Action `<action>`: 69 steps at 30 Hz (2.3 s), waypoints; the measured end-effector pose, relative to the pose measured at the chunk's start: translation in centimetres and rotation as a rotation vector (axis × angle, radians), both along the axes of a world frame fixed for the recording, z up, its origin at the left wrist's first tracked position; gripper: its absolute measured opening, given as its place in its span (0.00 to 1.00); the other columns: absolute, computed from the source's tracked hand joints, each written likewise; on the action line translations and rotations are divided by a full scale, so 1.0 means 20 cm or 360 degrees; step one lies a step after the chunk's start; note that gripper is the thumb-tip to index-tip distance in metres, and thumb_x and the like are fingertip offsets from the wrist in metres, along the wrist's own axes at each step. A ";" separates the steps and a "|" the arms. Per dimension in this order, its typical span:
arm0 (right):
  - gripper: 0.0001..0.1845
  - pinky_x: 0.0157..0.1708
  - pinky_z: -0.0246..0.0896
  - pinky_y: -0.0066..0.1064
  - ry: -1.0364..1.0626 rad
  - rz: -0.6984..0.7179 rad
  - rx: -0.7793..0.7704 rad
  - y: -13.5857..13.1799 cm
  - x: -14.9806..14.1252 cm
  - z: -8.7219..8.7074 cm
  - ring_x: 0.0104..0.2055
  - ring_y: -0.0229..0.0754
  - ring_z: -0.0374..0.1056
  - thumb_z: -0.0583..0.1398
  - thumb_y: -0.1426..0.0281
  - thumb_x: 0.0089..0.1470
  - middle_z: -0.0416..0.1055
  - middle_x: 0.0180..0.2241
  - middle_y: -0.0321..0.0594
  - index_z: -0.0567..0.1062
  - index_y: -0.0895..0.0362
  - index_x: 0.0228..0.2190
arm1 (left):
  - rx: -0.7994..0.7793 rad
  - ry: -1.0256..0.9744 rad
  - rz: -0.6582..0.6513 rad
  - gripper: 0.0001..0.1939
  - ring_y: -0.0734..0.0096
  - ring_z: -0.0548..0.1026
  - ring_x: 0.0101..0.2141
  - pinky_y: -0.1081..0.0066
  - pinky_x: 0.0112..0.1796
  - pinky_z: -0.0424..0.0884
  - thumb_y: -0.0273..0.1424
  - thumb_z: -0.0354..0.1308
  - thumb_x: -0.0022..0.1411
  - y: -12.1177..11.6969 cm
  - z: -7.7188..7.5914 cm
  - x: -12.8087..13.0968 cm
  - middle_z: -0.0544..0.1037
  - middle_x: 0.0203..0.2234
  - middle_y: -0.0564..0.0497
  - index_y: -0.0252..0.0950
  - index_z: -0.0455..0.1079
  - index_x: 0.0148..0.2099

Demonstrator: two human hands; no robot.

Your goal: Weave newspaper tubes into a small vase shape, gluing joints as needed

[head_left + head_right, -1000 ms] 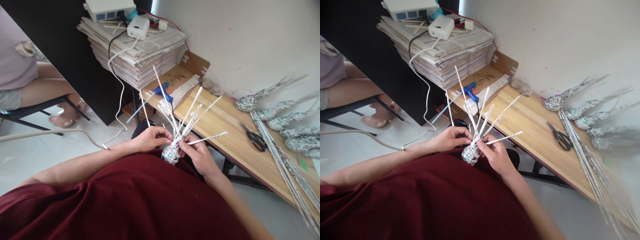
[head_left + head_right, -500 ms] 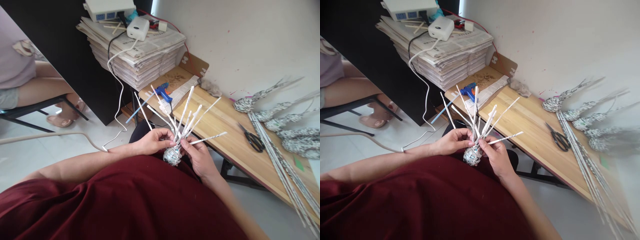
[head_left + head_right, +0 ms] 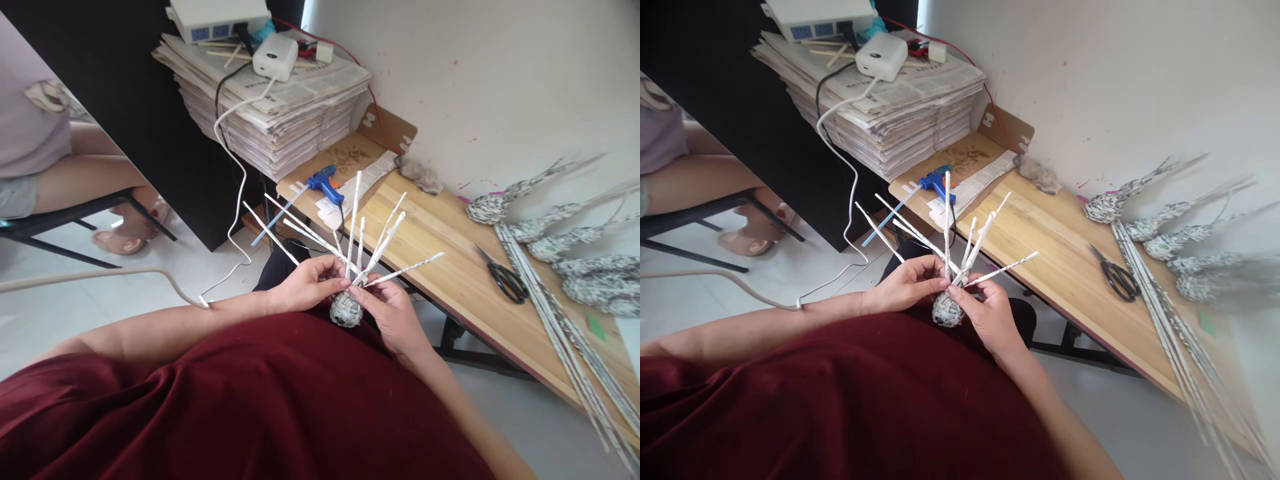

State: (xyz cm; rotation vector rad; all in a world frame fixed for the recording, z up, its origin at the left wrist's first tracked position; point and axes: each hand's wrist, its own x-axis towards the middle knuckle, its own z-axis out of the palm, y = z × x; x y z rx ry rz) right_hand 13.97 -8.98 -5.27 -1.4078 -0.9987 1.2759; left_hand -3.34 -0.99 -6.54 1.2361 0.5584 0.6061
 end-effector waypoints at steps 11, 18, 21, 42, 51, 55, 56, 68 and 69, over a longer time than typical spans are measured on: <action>0.16 0.35 0.64 0.34 -0.0282 0.0055 -0.0009 0.01 -0.02 0.01 0.33 0.43 0.69 0.68 0.57 0.50 0.74 0.29 0.39 0.76 0.57 0.30 | 0.0644 0.0374 -0.0070 0.15 0.75 0.70 0.28 0.75 0.31 0.68 0.41 0.58 0.65 0.04 0.03 -0.07 0.73 0.28 0.52 0.33 0.69 0.42; 0.16 0.28 0.58 0.31 -0.0239 0.0059 0.0006 0.03 -0.02 0.02 0.26 0.38 0.62 0.67 0.58 0.49 0.69 0.22 0.35 0.74 0.57 0.23 | 0.2046 0.0552 -0.0107 0.12 0.65 0.74 0.45 0.67 0.48 0.70 0.33 0.50 0.70 0.09 0.16 -0.19 0.77 0.43 0.44 0.36 0.74 0.45; 0.15 0.29 0.59 0.32 -0.0162 0.0101 0.0009 0.04 -0.03 0.02 0.27 0.40 0.64 0.68 0.57 0.49 0.69 0.22 0.35 0.74 0.56 0.24 | 0.2354 0.0500 -0.0246 0.13 0.62 0.69 0.55 0.64 0.54 0.67 0.28 0.47 0.71 0.13 0.20 -0.18 0.75 0.52 0.43 0.38 0.73 0.47; 0.12 0.30 0.60 0.31 0.0006 0.0005 -0.0041 0.00 -0.01 0.01 0.28 0.39 0.65 0.69 0.60 0.49 0.72 0.25 0.35 0.77 0.56 0.28 | 0.1172 0.0802 -0.0688 0.07 0.76 0.76 0.29 0.79 0.32 0.67 0.24 0.56 0.61 0.37 0.28 -0.22 0.79 0.29 0.54 0.36 0.75 0.36; 0.10 0.33 0.62 0.31 0.0461 -0.0100 -0.0187 0.01 0.02 -0.06 0.29 0.38 0.66 0.71 0.65 0.46 0.73 0.26 0.35 0.78 0.56 0.28 | 0.0566 0.0765 -0.0754 0.14 0.67 0.80 0.36 0.77 0.28 0.72 0.38 0.64 0.58 0.38 0.14 -0.27 0.82 0.41 0.46 0.36 0.74 0.44; 0.12 0.31 0.63 0.31 0.0654 -0.0176 -0.0312 0.03 0.01 -0.05 0.27 0.37 0.67 0.72 0.65 0.43 0.74 0.26 0.34 0.78 0.56 0.29 | 0.0767 0.0766 -0.0446 0.13 0.70 0.80 0.35 0.75 0.34 0.72 0.40 0.55 0.66 0.25 0.14 -0.21 0.83 0.35 0.50 0.36 0.69 0.45; 0.13 0.31 0.64 0.31 0.0705 -0.0203 -0.0337 0.03 0.00 -0.04 0.27 0.37 0.67 0.73 0.66 0.42 0.74 0.26 0.34 0.78 0.57 0.29 | 0.0838 0.0772 -0.0406 0.13 0.70 0.80 0.35 0.74 0.36 0.71 0.40 0.53 0.68 0.22 0.14 -0.20 0.83 0.35 0.50 0.37 0.68 0.48; 0.12 0.30 0.65 0.32 0.0900 -0.0245 -0.0400 0.04 0.01 -0.06 0.28 0.40 0.70 0.73 0.69 0.41 0.77 0.27 0.36 0.80 0.57 0.30 | 0.0955 0.0351 0.0000 0.15 0.67 0.78 0.46 0.70 0.49 0.71 0.30 0.53 0.68 0.07 0.09 -0.12 0.79 0.48 0.48 0.38 0.70 0.55; 0.12 0.31 0.65 0.32 0.0893 -0.0245 -0.0398 0.04 0.01 -0.07 0.28 0.40 0.70 0.73 0.69 0.41 0.78 0.28 0.36 0.80 0.57 0.30 | 0.0844 0.0256 0.0046 0.13 0.67 0.78 0.47 0.69 0.48 0.72 0.30 0.55 0.67 0.07 0.07 -0.10 0.79 0.47 0.47 0.36 0.71 0.52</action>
